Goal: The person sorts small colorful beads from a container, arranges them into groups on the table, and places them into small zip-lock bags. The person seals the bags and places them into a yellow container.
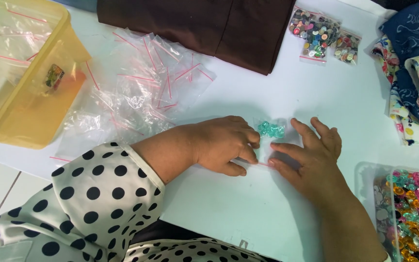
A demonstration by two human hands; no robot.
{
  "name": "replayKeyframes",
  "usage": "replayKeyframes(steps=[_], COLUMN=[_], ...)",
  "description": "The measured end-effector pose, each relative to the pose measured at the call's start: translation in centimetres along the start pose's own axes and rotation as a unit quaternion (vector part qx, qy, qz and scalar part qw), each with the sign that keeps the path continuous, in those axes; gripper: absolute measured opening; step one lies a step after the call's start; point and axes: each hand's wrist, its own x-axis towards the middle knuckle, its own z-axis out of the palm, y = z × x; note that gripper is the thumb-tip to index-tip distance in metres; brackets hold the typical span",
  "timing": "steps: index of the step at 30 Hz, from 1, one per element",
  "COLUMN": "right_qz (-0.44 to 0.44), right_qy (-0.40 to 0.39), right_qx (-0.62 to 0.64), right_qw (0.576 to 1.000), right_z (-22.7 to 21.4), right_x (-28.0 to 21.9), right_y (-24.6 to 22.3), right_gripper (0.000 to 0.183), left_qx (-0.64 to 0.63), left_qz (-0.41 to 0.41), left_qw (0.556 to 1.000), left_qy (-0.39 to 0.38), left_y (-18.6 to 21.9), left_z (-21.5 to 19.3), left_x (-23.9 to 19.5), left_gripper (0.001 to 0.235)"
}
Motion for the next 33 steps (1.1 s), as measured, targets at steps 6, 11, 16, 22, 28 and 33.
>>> replayKeyframes(steps=[6,11,16,22,28,33], right_qz=[0.098,0.094,0.103,0.047,-0.053,-0.065], right_qy=[-0.083,-0.089,-0.087,-0.037,-0.016,0.0], right_qx=[0.006,-0.013,-0.022,-0.022,0.068,0.09], right_qw=[0.992,0.992,0.991,0.998,0.996,0.994], right_z=[-1.5,-1.6,-1.3,-0.8,-1.3,-1.2], right_x=[0.3,0.2,-0.1,-0.2,0.3,0.5], right_y=[-0.1,0.0,0.7,0.8,0.5,0.1], right_gripper=[0.03,0.031,0.033,0.033,0.04,0.014], left_qx=[-0.017,-0.014,0.005,0.074,0.157,0.086], left_qz=[-0.001,0.0,-0.005,-0.04,0.004,-0.008], left_qw=[1.0,1.0,1.0,0.995,0.975,0.982], left_qy=[0.008,0.014,0.024,0.046,0.154,0.166], left_y=[0.0,0.1,0.0,0.3,-0.2,-0.1], left_z=[-0.2,-0.3,0.3,1.7,2.5,1.9], left_x=[0.1,0.1,0.1,0.8,0.9,1.0], left_gripper=[0.031,0.032,0.031,0.021,0.013,0.016])
